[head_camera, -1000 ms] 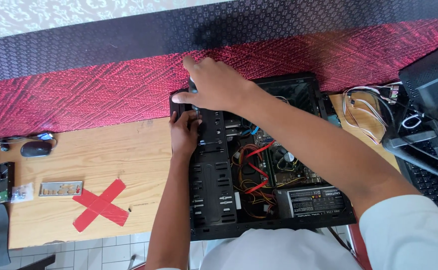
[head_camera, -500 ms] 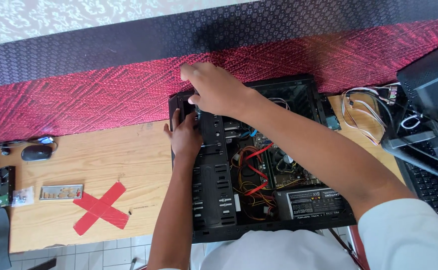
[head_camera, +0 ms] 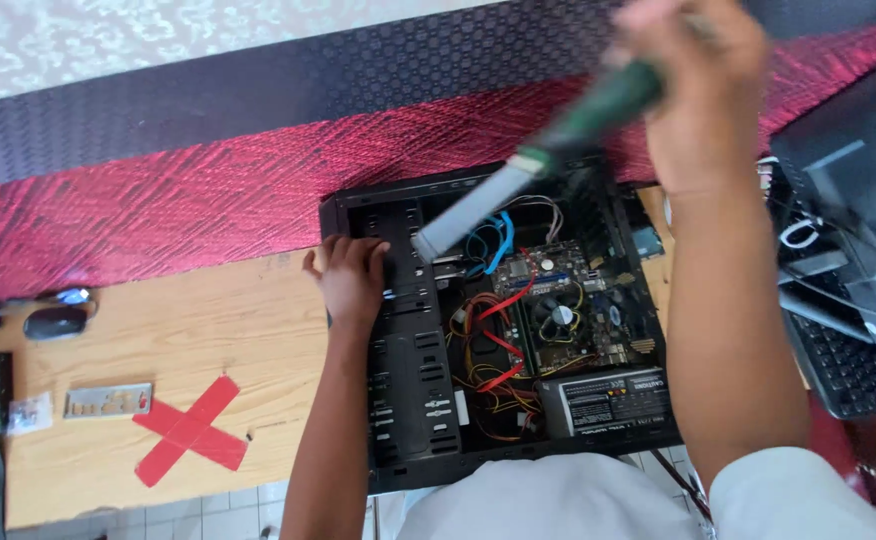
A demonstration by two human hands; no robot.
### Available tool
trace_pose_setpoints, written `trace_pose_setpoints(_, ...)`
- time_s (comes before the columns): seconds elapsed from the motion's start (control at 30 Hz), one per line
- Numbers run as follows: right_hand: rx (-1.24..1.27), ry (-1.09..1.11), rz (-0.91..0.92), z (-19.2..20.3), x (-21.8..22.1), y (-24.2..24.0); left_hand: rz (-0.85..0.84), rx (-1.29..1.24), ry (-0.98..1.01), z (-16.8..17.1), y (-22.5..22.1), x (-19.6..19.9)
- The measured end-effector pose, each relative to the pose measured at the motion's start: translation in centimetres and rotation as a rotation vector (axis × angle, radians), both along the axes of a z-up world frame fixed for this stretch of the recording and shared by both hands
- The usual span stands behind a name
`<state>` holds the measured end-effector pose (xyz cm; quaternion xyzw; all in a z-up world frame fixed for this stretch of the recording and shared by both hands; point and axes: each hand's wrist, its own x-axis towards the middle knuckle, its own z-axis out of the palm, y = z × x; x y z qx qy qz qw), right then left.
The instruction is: Fastening screws and managing internal components inside a computer case to finalize assembly.
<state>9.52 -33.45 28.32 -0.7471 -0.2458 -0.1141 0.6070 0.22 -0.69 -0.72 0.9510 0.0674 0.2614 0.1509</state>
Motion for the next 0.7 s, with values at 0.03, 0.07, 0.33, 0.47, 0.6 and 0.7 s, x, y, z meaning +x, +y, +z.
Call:
trace_pose_setpoints(0.03,0.312,0.22,0.01,-1.0,0.7,-2.1,0.003,-0.017,-0.077,0.7,-0.4,-0.2)
trace_pose_setpoints(0.07,0.635,0.439,0.018,-2.2,1.3,-4.1,0.009,-0.031,-0.149,1.3,-0.7,-0.7)
trace_pose_setpoints(0.33,-0.041,0.6,0.663,-10.7,-16.5,-11.3,-0.598,-1.113,0.278,9.7,-15.7,-14.5)
trace_pose_setpoints(0.47,-0.403,0.405,0.248,-13.5,-24.4,-8.8,-0.586,-1.286,0.747,11.1,-19.0,-17.2)
trace_pose_setpoints(0.6,-0.32,0.176,0.075,-15.6,-26.3,-9.8,-0.711,-1.139,0.797,12.8,-20.4,-16.3)
trace_pose_setpoints(0.7,-0.448,0.268,0.061,-16.7,-26.3,-13.5,-0.78,-1.178,0.752,12.8,-22.0,-16.5)
